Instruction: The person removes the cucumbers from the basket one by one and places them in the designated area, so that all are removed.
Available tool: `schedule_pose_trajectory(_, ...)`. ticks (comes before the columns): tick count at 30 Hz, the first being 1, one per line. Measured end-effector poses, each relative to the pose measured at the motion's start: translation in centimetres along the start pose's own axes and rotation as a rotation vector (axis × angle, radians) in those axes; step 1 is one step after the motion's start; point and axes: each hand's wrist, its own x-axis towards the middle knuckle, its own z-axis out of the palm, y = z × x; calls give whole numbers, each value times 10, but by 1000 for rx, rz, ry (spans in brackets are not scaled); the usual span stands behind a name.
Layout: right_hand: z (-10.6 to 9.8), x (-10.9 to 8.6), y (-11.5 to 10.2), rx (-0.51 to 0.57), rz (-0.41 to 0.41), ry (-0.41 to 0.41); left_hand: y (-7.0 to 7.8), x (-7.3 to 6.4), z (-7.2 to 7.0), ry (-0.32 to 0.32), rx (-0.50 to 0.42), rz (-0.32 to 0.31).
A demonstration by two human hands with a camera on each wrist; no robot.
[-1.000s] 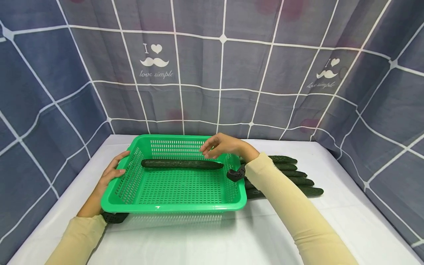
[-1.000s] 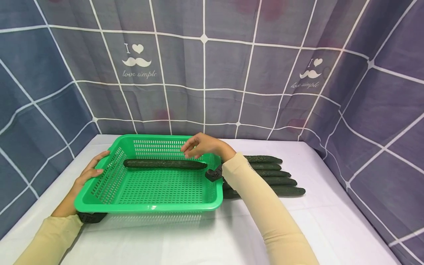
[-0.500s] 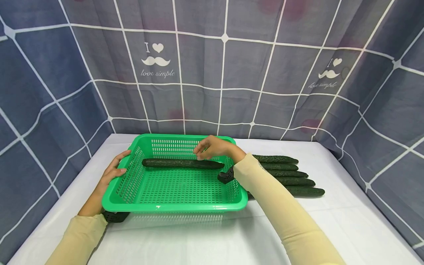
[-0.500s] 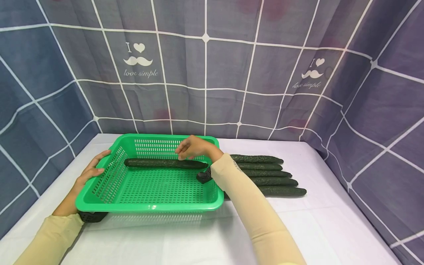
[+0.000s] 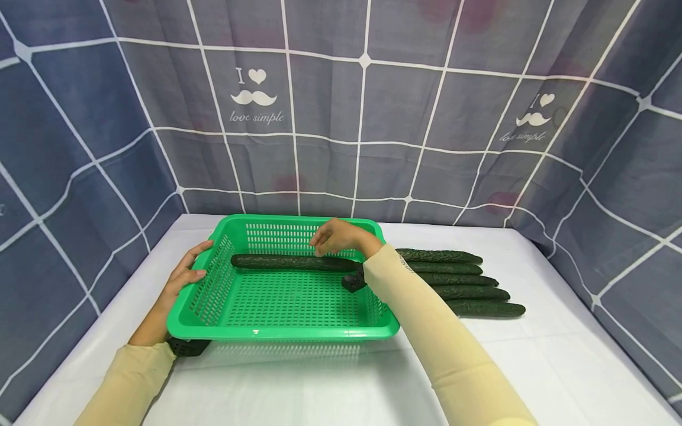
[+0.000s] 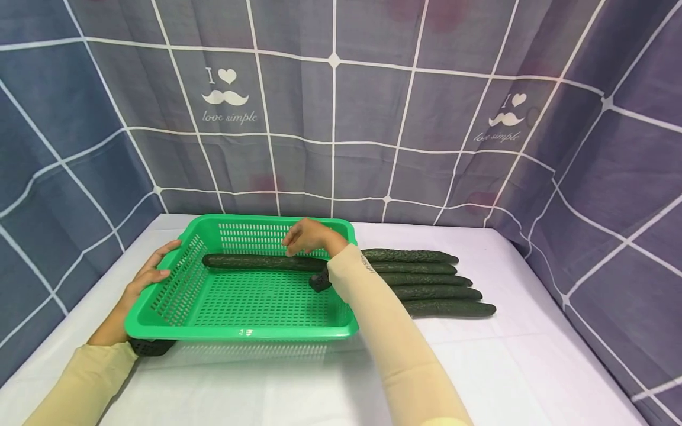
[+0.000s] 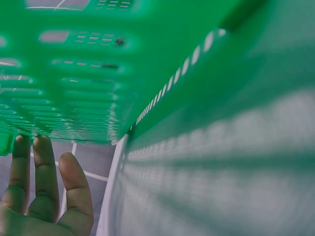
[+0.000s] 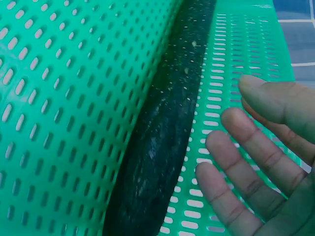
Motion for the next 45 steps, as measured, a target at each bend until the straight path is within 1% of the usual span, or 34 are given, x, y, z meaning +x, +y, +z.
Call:
schedule_pose_trajectory(4, 6, 6, -4, -25, 54, 0, 1, 0, 1, 7, -17, -13)
schedule_pose_trajectory(6, 10, 9, -6, -46, 67, 3, 1, 0, 1, 15, -17, -23)
schedule_pose_trajectory(12, 20, 14, -8, -123, 62, 18, 1, 1, 1, 11, -9, -19)
schedule_pose_trajectory(14, 24, 15, -7, -140, 62, 26, 1, 0, 1, 22, 14, -17)
schedule_pose_trajectory(16, 28, 16, -6, -156, 62, 34, 2, 0, 1, 39, 64, -13)
schedule_pose_trajectory(19, 33, 17, -3, -196, 64, 43, 2, 1, 1, 51, 78, -17)
schedule_pose_trajectory(23, 40, 19, -3, -247, 62, 69, 1, 1, 0, 45, 46, -21)
schedule_pose_trajectory(24, 42, 20, -3, -258, 60, 80, 1, 1, 0, 48, 74, -13)
schedule_pose_trajectory(30, 47, 21, -5, -306, 56, 129, -1, 0, -1, 83, 199, -11)
schedule_pose_trajectory(32, 48, 21, -6, -319, 50, 133, -1, 0, -1, 86, 178, -21)
schedule_pose_trajectory(34, 47, 21, -7, -321, 41, 136, -1, -1, -2, 79, 125, -34)
schedule_pose_trajectory(35, 46, 21, -6, -321, 36, 135, -1, -1, -2, 78, 132, -31)
schedule_pose_trajectory(38, 43, 22, -5, -313, 10, 129, 0, -1, -2, 78, 74, -42)
schedule_pose_trajectory(41, 38, 21, -3, -288, -23, 129, 0, 0, -1, 79, 98, -28)
schedule_pose_trajectory(44, 33, 19, -3, -265, -52, 138, 1, 0, 1, 65, 50, -35)
schedule_pose_trajectory(45, 31, 18, -3, -256, -63, 143, 2, 0, 1, 64, 61, -30)
